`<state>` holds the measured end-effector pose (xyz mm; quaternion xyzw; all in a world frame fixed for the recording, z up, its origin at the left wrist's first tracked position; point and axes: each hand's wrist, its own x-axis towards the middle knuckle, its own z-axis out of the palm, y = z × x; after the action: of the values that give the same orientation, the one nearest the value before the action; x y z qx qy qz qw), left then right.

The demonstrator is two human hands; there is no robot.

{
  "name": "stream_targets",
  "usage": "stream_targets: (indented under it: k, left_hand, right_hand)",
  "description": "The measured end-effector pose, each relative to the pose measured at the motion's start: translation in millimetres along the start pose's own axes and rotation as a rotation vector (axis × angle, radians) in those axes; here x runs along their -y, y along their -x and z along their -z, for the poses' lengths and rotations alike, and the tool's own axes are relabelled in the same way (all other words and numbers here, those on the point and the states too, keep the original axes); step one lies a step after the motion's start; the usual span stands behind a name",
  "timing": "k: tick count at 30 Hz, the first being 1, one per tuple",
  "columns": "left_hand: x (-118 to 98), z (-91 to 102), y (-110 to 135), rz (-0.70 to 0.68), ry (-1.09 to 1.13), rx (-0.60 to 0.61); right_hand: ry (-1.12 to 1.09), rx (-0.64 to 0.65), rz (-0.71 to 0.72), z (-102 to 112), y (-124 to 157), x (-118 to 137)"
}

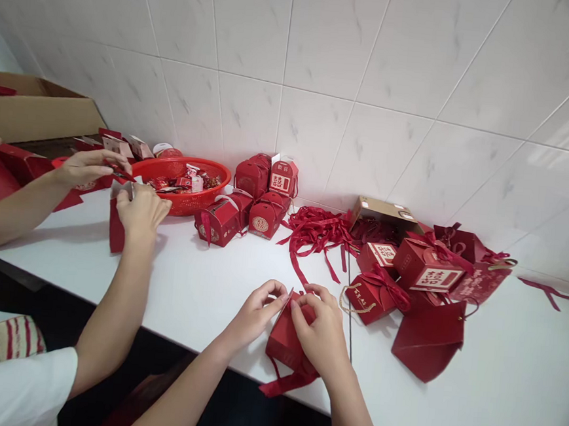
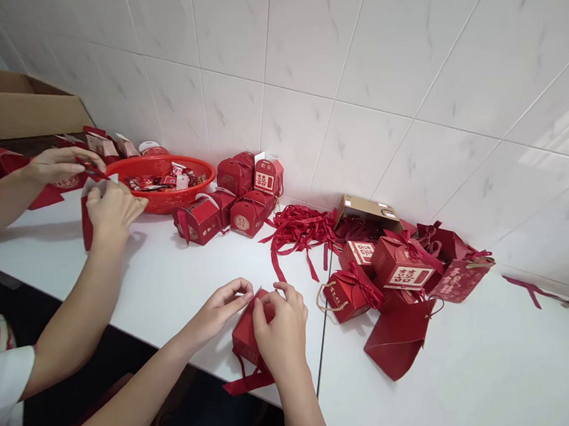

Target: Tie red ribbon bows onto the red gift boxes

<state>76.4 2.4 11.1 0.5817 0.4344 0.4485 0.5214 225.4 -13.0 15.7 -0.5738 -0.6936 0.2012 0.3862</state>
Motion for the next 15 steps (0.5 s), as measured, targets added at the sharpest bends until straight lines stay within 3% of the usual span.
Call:
stream_targets:
  k: [9, 15]
  left_hand:
    - [2.0, -1.0, -4.8, 0.007, -0.007, 0.025]
    - [1.7, -1.3, -1.1, 0.005, -0.047, -0.059]
  right_hand:
    - [0.006, -0.001, -0.009, -1.3, -0.1, -0.6]
    - [-0.01, -0.005, -0.022, -1.5, -0.7, -3.8]
